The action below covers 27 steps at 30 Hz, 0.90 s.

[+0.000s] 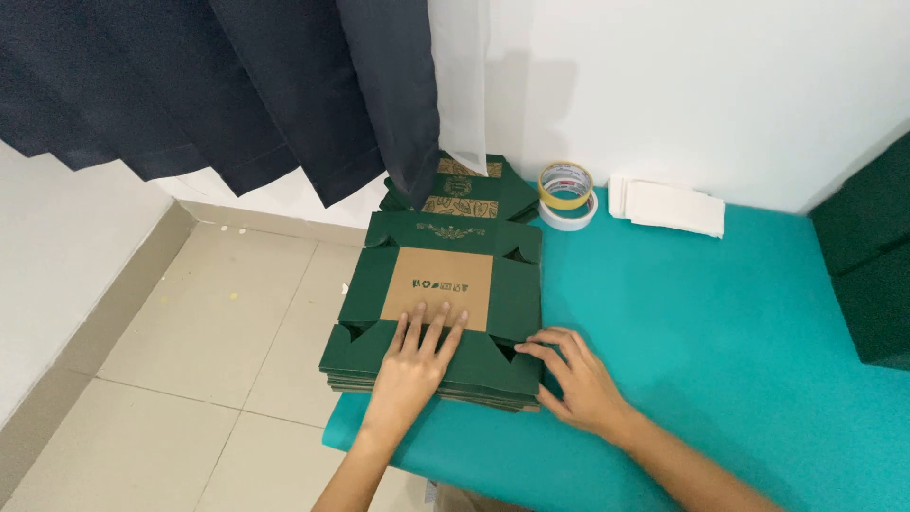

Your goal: Folding and assembling cardboard boxes from flat templates and inserting paper slips

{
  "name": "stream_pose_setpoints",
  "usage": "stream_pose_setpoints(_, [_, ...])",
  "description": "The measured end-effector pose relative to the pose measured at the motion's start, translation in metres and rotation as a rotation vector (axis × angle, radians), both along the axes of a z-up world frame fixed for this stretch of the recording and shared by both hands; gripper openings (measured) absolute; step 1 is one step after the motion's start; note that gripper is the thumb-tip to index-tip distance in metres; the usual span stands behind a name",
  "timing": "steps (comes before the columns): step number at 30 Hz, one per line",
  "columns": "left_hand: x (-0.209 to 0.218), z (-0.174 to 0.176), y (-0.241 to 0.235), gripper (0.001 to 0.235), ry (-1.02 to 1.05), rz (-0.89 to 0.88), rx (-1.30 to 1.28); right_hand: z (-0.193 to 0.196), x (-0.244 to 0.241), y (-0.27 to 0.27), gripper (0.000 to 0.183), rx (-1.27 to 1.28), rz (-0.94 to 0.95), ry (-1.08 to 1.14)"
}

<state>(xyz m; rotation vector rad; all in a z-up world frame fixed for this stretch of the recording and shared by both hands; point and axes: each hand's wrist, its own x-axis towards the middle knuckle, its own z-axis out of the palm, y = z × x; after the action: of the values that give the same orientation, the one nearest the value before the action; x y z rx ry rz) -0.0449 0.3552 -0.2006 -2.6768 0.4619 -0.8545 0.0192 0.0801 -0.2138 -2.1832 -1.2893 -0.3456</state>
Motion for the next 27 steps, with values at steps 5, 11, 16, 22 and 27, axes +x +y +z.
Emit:
stream_pose_setpoints(5, [-0.003,0.019,-0.001,0.063,-0.022,0.006,0.078,0.004,-0.002,0.0,0.047,0.069,-0.003,0.013])
stream_pose_setpoints(11, [0.003,0.051,-0.001,0.058,-0.08,0.011,0.195,-0.002,-0.001,-0.002,0.049,0.126,-0.068,0.082])
stream_pose_setpoints(16, [0.004,0.077,-0.013,0.055,-0.152,0.08,0.307,-0.024,0.008,-0.005,0.058,0.154,-0.157,0.196])
stream_pose_setpoints(22, [-0.003,0.093,-0.038,0.048,-0.262,0.127,0.33,-0.014,0.025,0.002,0.044,0.099,-0.145,0.185])
stream_pose_setpoints(27, [-0.02,0.113,-0.075,0.042,-0.35,0.093,0.332,-0.004,0.044,-0.01,0.031,0.107,-0.109,0.203])
